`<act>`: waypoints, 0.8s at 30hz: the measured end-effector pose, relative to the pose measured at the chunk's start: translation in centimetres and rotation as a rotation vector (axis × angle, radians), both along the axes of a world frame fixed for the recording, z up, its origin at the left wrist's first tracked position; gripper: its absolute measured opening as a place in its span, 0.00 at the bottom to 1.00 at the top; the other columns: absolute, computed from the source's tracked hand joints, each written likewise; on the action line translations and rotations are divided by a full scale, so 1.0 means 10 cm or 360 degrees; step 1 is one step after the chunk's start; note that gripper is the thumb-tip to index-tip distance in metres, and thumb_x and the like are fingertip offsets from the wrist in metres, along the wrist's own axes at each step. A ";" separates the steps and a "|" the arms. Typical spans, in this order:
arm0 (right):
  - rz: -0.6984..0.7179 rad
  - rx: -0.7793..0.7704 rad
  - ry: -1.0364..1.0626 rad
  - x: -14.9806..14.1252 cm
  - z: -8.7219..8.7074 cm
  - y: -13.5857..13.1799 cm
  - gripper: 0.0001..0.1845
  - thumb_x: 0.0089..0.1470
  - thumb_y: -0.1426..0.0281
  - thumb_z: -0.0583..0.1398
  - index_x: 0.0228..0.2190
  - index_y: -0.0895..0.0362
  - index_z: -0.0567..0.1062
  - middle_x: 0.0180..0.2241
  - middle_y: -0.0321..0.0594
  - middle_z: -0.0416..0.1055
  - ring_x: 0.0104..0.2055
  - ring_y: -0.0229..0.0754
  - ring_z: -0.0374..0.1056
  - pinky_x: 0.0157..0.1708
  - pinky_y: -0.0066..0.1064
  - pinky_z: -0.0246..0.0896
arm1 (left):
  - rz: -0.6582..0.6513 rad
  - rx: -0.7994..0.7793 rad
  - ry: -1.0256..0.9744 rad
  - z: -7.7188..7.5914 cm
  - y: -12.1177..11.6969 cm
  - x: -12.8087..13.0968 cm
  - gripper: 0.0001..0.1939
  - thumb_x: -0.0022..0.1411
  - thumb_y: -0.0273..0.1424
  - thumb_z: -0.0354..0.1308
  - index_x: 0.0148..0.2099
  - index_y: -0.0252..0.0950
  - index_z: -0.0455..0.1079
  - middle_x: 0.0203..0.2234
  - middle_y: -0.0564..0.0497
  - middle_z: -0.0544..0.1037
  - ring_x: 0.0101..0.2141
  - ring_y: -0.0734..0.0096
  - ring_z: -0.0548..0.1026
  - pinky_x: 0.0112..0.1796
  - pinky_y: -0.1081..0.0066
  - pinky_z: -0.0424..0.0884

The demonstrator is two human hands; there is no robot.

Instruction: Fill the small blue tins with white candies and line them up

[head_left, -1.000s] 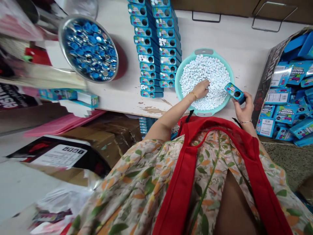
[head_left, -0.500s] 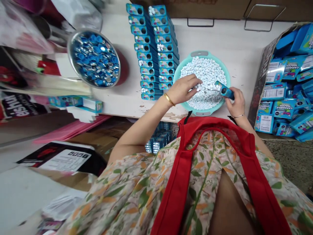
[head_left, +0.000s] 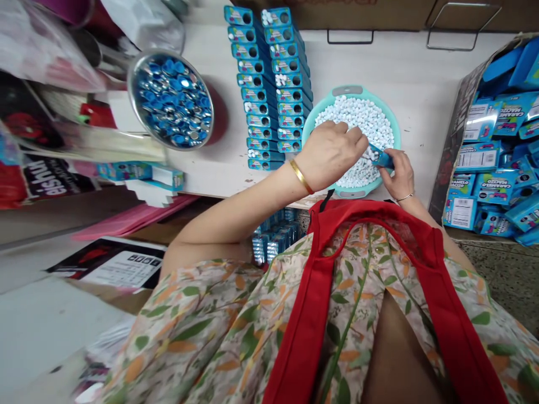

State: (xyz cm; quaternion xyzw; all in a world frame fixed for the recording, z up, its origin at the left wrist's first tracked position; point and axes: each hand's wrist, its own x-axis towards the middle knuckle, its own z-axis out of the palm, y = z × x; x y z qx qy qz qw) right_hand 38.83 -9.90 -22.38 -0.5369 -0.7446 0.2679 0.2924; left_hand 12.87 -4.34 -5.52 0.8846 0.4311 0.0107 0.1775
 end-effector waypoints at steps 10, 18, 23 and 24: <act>-0.0050 -0.0047 -0.0069 0.10 -0.03 0.00 0.25 0.69 0.53 0.58 0.60 0.52 0.73 0.56 0.54 0.79 0.60 0.60 0.76 0.63 0.63 0.76 | 0.0246 0.0010 0.0056 -0.51 0.00 -0.38 0.12 0.75 0.30 0.53 0.55 0.42 0.75 0.46 0.40 0.80 0.50 0.46 0.75 0.51 0.46 0.75; -0.0096 -0.0099 -0.0179 0.41 0.16 0.00 0.28 0.69 0.50 0.58 0.60 0.53 0.74 0.56 0.54 0.80 0.61 0.61 0.76 0.65 0.62 0.74 | 0.0444 -0.0688 0.0250 -1.90 -0.12 -0.34 0.14 0.73 0.27 0.52 0.56 0.32 0.75 0.56 0.31 0.79 0.57 0.43 0.76 0.57 0.51 0.72; -0.0191 -0.0135 -0.0187 0.49 0.26 -0.02 0.30 0.67 0.48 0.61 0.60 0.53 0.75 0.56 0.54 0.80 0.60 0.60 0.77 0.66 0.62 0.73 | 0.0510 -0.0817 -0.0160 -2.19 -0.17 0.35 0.17 0.70 0.22 0.51 0.56 0.32 0.73 0.57 0.33 0.78 0.58 0.50 0.76 0.60 0.57 0.70; -0.0229 -0.0127 -0.0160 0.51 0.26 -0.03 0.30 0.66 0.48 0.62 0.60 0.53 0.74 0.56 0.54 0.80 0.60 0.60 0.77 0.65 0.62 0.74 | 0.0530 -0.0845 -0.0204 -2.21 -0.17 0.40 0.17 0.69 0.21 0.52 0.56 0.32 0.73 0.56 0.33 0.79 0.57 0.50 0.76 0.60 0.57 0.70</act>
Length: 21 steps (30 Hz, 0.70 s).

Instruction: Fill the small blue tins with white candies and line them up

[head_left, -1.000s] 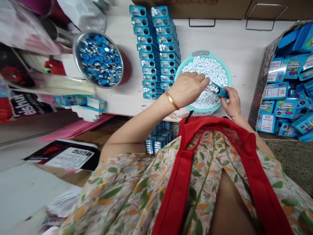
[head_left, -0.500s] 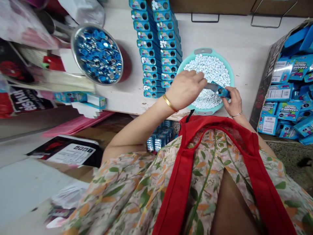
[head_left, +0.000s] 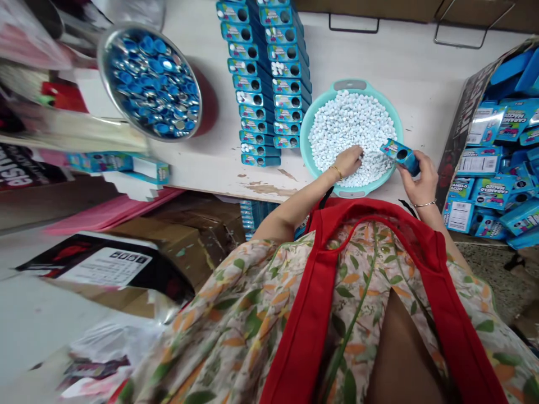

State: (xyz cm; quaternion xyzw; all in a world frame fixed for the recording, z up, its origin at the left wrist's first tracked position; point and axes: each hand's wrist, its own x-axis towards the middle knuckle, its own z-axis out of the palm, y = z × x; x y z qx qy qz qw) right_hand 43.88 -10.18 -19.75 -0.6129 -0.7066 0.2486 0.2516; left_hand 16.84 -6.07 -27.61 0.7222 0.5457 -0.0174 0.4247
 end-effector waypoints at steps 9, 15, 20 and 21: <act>-0.0139 0.0043 0.0166 0.00 -0.07 -0.07 0.31 0.63 0.47 0.64 0.59 0.53 0.74 0.55 0.53 0.80 0.58 0.59 0.78 0.63 0.63 0.75 | -0.0059 0.0303 -0.0264 0.61 0.02 -0.71 0.15 0.75 0.39 0.54 0.56 0.37 0.72 0.48 0.37 0.80 0.47 0.54 0.76 0.51 0.57 0.73; 0.0036 0.0015 0.0127 -0.26 -0.13 -0.03 0.27 0.65 0.50 0.61 0.58 0.52 0.76 0.56 0.54 0.80 0.59 0.61 0.76 0.63 0.63 0.75 | -0.0235 0.0540 -0.0151 1.42 0.12 -0.86 0.14 0.75 0.35 0.55 0.57 0.39 0.74 0.46 0.41 0.80 0.48 0.54 0.77 0.50 0.57 0.73; 0.0179 0.0055 0.0136 -0.48 -0.18 0.01 0.24 0.65 0.56 0.61 0.59 0.52 0.75 0.55 0.52 0.81 0.59 0.61 0.76 0.63 0.61 0.76 | -0.0403 0.0575 0.0117 1.85 0.17 -0.67 0.14 0.73 0.30 0.54 0.57 0.38 0.76 0.48 0.40 0.80 0.51 0.52 0.77 0.52 0.56 0.74; 0.0195 0.0067 0.0143 -0.51 -0.19 0.01 0.24 0.65 0.57 0.61 0.59 0.52 0.75 0.55 0.52 0.81 0.59 0.61 0.76 0.62 0.61 0.76 | -0.0420 0.0586 0.0164 1.91 0.17 -0.64 0.14 0.73 0.29 0.55 0.56 0.37 0.76 0.48 0.40 0.80 0.51 0.52 0.78 0.52 0.56 0.74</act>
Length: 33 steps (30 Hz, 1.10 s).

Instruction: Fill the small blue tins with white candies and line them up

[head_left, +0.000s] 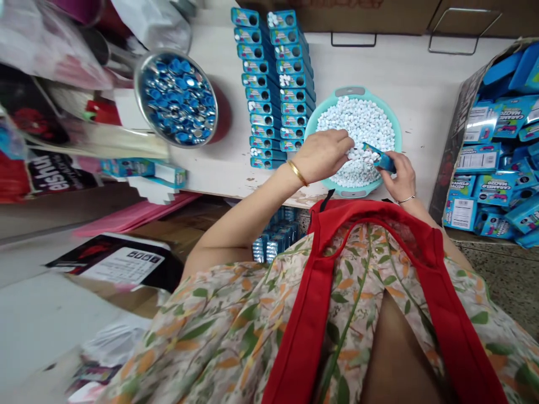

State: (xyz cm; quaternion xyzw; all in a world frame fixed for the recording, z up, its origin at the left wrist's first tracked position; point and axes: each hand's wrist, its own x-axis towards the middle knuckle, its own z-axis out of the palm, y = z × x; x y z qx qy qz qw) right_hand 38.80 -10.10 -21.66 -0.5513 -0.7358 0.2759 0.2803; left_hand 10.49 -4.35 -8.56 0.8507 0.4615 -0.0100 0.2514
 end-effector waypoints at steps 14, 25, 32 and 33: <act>-0.0022 0.0025 0.0040 -0.08 -0.06 -0.02 0.25 0.68 0.51 0.59 0.58 0.52 0.76 0.54 0.53 0.82 0.58 0.59 0.78 0.61 0.60 0.78 | -0.0038 0.0251 0.0066 0.36 -0.07 0.25 0.13 0.77 0.28 0.50 0.51 0.39 0.76 0.40 0.41 0.79 0.48 0.49 0.78 0.50 0.48 0.75; -0.0332 0.0002 0.0062 0.35 0.06 -0.04 0.30 0.65 0.45 0.61 0.58 0.53 0.74 0.53 0.52 0.80 0.55 0.58 0.78 0.60 0.62 0.77 | 0.0529 -0.0226 0.0115 -1.61 0.11 -0.37 0.07 0.69 0.26 0.55 0.47 0.37 0.72 0.49 0.33 0.79 0.52 0.46 0.74 0.54 0.48 0.71; -0.0473 0.0063 0.0019 0.51 0.09 -0.07 0.32 0.63 0.44 0.63 0.57 0.53 0.74 0.53 0.51 0.79 0.55 0.58 0.78 0.60 0.61 0.77 | 0.0369 -0.0522 -0.0092 -1.92 0.09 0.49 0.15 0.67 0.22 0.52 0.54 0.35 0.72 0.59 0.32 0.77 0.58 0.48 0.74 0.61 0.51 0.67; -0.0474 0.0065 0.0029 0.53 0.07 -0.07 0.32 0.63 0.44 0.64 0.57 0.53 0.74 0.53 0.51 0.79 0.55 0.57 0.79 0.60 0.61 0.78 | 0.0388 -0.0556 -0.0145 -1.91 0.07 0.51 0.16 0.67 0.22 0.52 0.55 0.34 0.72 0.58 0.33 0.78 0.57 0.49 0.74 0.60 0.52 0.67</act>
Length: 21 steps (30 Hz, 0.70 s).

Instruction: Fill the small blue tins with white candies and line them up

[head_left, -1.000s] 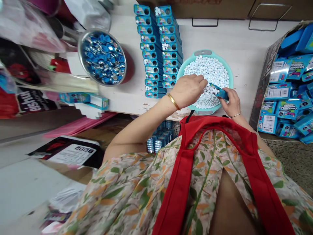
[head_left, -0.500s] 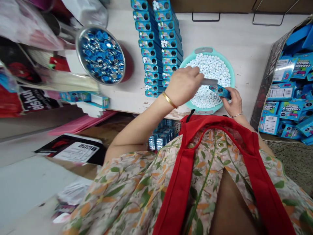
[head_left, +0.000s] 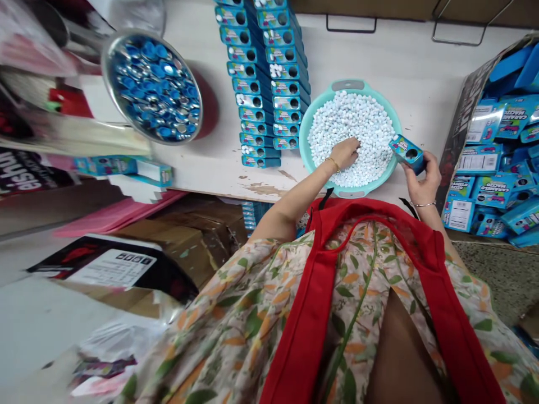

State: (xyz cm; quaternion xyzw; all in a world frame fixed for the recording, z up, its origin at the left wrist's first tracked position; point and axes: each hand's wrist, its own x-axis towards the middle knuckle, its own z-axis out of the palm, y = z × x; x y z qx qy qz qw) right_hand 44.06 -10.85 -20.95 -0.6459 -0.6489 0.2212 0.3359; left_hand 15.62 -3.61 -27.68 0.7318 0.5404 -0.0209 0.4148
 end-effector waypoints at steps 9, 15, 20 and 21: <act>0.0057 0.0007 0.0047 0.00 -0.07 0.02 0.31 0.63 0.47 0.65 0.57 0.54 0.74 0.53 0.52 0.80 0.55 0.58 0.79 0.60 0.62 0.78 | -0.0047 0.0134 -0.0275 0.63 -0.12 -0.53 0.16 0.69 0.32 0.53 0.56 0.37 0.72 0.54 0.36 0.80 0.51 0.53 0.77 0.55 0.56 0.72; 0.0235 -0.0066 -0.0032 -0.23 -0.05 0.08 0.26 0.65 0.50 0.61 0.56 0.53 0.76 0.54 0.53 0.81 0.58 0.60 0.78 0.61 0.64 0.77 | -0.0203 0.0482 -0.0258 1.27 -0.02 -0.74 0.15 0.74 0.36 0.54 0.57 0.38 0.73 0.50 0.39 0.81 0.51 0.52 0.77 0.54 0.55 0.73; 0.0370 -0.0065 -0.0053 -0.47 -0.10 0.12 0.23 0.66 0.54 0.60 0.56 0.52 0.76 0.55 0.53 0.81 0.59 0.61 0.77 0.62 0.62 0.77 | -0.0388 0.0622 -0.0014 1.74 0.03 -0.59 0.12 0.74 0.34 0.56 0.55 0.39 0.75 0.48 0.41 0.81 0.51 0.52 0.78 0.53 0.55 0.74; 0.0388 -0.0062 -0.0048 -0.50 -0.11 0.13 0.23 0.66 0.55 0.60 0.57 0.52 0.76 0.55 0.52 0.81 0.59 0.61 0.77 0.62 0.62 0.77 | -0.0412 0.0646 0.0057 1.83 0.03 -0.54 0.12 0.74 0.33 0.56 0.55 0.38 0.75 0.47 0.41 0.81 0.51 0.52 0.78 0.52 0.55 0.74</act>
